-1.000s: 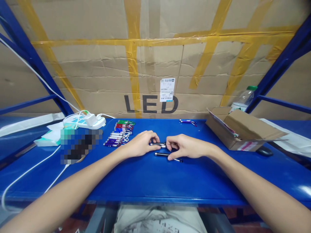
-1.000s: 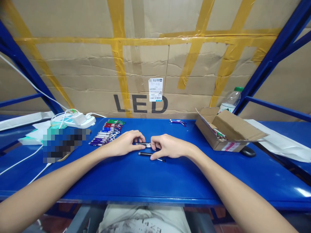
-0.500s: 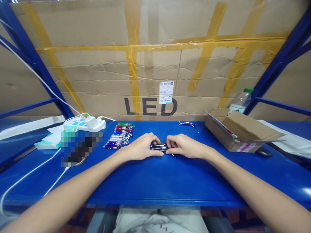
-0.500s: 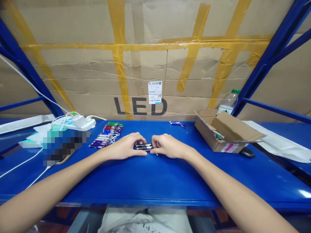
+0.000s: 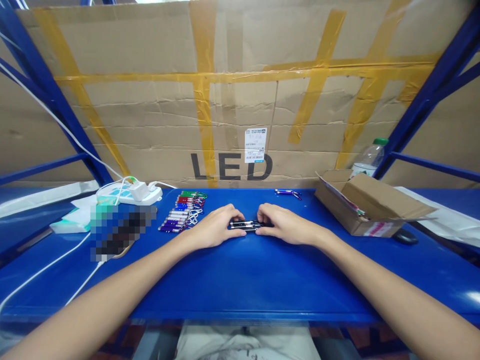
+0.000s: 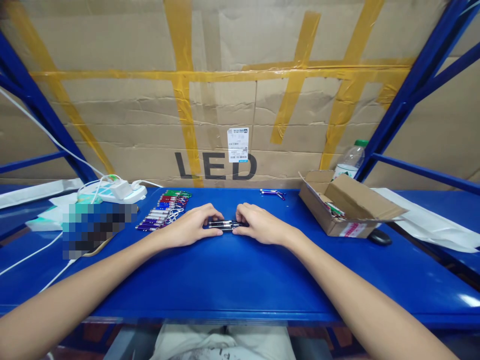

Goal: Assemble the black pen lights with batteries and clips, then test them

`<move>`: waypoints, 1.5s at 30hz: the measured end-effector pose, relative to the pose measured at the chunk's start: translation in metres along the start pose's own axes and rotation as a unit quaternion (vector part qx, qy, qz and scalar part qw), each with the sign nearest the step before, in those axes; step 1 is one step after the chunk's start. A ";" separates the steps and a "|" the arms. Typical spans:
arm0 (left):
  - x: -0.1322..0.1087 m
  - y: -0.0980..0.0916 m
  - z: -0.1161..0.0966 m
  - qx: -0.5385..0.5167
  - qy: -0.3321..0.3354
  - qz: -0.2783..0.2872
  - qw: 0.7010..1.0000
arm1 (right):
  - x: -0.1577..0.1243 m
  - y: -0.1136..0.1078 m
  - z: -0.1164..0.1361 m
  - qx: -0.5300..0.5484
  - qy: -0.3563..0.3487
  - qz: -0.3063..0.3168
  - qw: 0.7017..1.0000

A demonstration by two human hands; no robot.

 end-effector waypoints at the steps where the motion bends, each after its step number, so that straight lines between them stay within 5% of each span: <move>1: 0.000 0.000 0.001 -0.003 0.000 -0.002 1.000 | 0.000 -0.001 0.001 -0.003 0.000 -0.006 1.000; 33: 0.004 0.001 0.011 -0.027 -0.004 -0.031 0.999 | -0.001 0.000 0.029 -0.031 -0.076 -0.034 0.996; 45: 0.002 0.005 0.002 -0.055 0.010 0.011 0.998 | -0.003 -0.004 0.024 -0.024 -0.079 -0.003 0.997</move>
Point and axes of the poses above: each hand's wrist, its own x-axis towards the middle knuckle, its own y-axis out of the palm, z = x × y, the point moved 8 cm from there along x, towards the middle knuckle, and after that the axes turned 14 degrees about -x, right-handed, at the moved point
